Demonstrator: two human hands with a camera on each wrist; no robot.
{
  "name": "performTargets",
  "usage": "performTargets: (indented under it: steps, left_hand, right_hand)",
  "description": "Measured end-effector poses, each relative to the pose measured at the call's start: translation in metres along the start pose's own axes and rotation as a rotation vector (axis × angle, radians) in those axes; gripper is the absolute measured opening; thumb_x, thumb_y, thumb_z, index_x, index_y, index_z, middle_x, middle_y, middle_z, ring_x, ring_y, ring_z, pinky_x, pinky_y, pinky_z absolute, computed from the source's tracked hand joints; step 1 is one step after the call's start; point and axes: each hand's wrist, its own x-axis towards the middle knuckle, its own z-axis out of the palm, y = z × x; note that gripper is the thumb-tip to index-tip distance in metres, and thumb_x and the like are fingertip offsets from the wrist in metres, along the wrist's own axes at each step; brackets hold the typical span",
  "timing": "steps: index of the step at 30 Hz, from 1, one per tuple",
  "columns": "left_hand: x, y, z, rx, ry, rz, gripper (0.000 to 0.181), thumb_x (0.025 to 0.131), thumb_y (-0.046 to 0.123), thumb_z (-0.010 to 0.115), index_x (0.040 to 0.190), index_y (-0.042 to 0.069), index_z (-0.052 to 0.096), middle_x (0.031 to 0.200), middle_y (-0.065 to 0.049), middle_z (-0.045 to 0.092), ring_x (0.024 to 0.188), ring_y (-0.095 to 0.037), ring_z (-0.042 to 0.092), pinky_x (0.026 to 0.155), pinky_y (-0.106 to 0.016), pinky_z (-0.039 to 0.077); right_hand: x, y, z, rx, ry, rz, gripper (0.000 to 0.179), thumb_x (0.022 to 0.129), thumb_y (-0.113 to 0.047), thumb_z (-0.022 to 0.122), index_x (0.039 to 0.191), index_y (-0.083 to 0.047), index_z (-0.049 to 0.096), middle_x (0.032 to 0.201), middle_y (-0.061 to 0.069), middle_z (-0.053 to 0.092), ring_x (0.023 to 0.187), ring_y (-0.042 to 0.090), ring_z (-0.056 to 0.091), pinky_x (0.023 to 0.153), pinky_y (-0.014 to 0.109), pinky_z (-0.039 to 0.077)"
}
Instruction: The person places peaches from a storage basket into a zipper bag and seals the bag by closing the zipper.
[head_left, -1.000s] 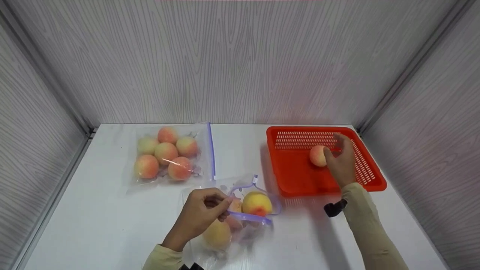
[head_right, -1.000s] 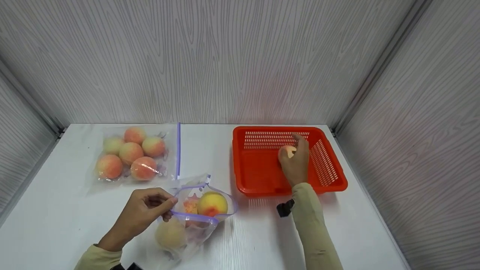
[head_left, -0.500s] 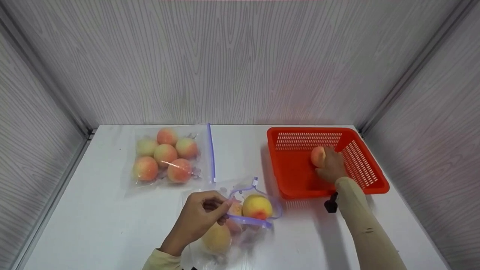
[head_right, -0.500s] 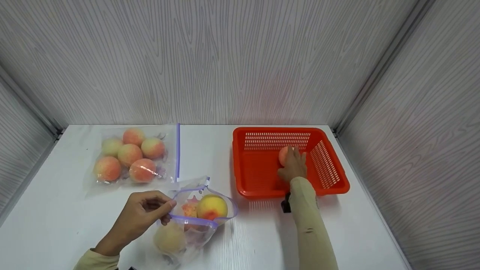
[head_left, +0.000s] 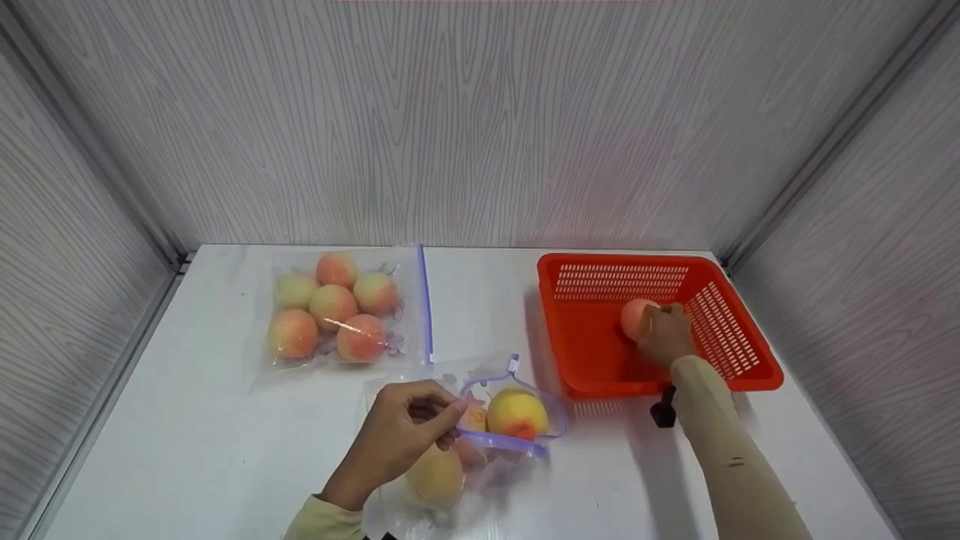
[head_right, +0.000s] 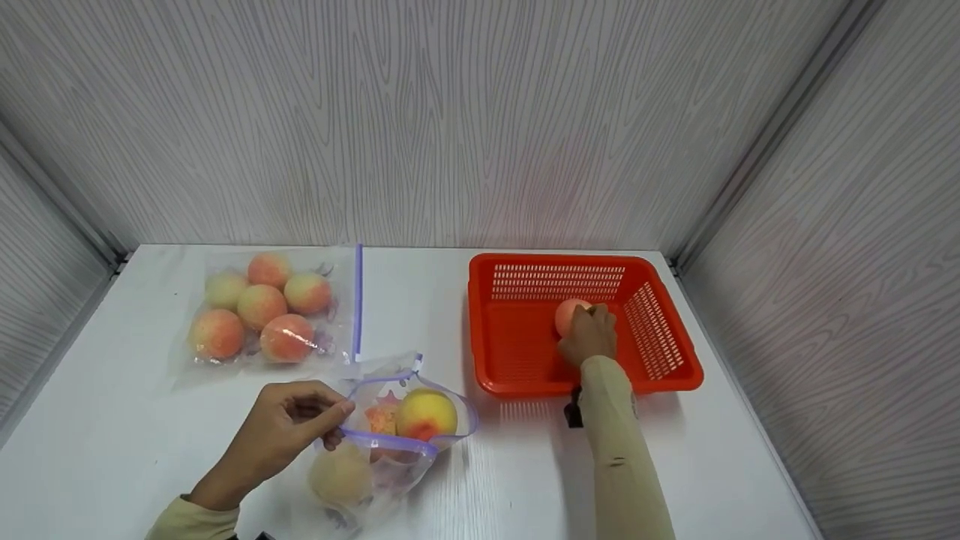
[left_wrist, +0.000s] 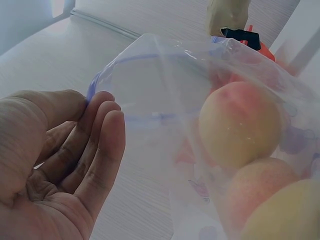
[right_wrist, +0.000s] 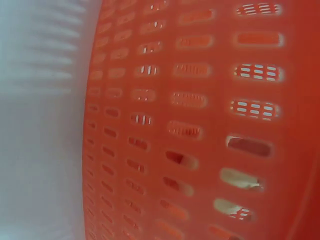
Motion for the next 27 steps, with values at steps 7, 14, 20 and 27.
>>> performTargets:
  steps: [7,14,20,27]
  left_hand:
    - [-0.001,0.0,0.0,-0.001,0.005,0.006,0.018,0.097,0.016,0.071,0.089,0.001,0.074,0.072,-0.007,0.071,0.059,-0.017,0.068,0.059,-0.039,0.062]
    - [-0.002,0.001,0.0,-0.005,0.0,0.004,0.014,0.097,0.016,0.071,0.088,0.006,0.074,0.072,-0.007,0.071,0.06,-0.017,0.068,0.059,-0.039,0.062]
    - [-0.002,0.003,0.0,-0.008,-0.011,0.016,0.013,0.096,0.013,0.071,0.09,0.002,0.074,0.076,-0.01,0.072,0.062,-0.017,0.069,0.06,-0.037,0.062]
    - [-0.002,0.005,0.001,-0.018,-0.006,0.017,0.015,0.096,0.012,0.071,0.089,0.0,0.074,0.076,-0.012,0.072,0.062,-0.017,0.069,0.06,-0.037,0.062]
  right_hand:
    - [-0.002,-0.008,0.002,0.116,0.009,-0.008,0.023,0.098,-0.012,0.063,0.111,0.006,0.06,0.128,0.026,0.051,0.114,0.043,0.05,0.102,0.058,0.044]
    - [-0.002,-0.015,0.009,0.189,-0.003,0.063,0.025,0.092,-0.009,0.075,0.105,0.001,0.055,0.112,0.019,0.053,0.102,0.036,0.05,0.087,0.045,0.048]
    - [-0.001,-0.012,0.01,0.151,-0.071,0.035,0.064,0.085,-0.007,0.079,0.137,0.008,0.044,0.132,0.028,0.045,0.116,0.044,0.047,0.1,0.059,0.046]
    - [-0.007,-0.01,0.01,0.086,-0.168,0.073,0.057,0.083,-0.017,0.083,0.126,0.009,0.055,0.105,0.022,0.063,0.098,0.038,0.056,0.086,0.052,0.053]
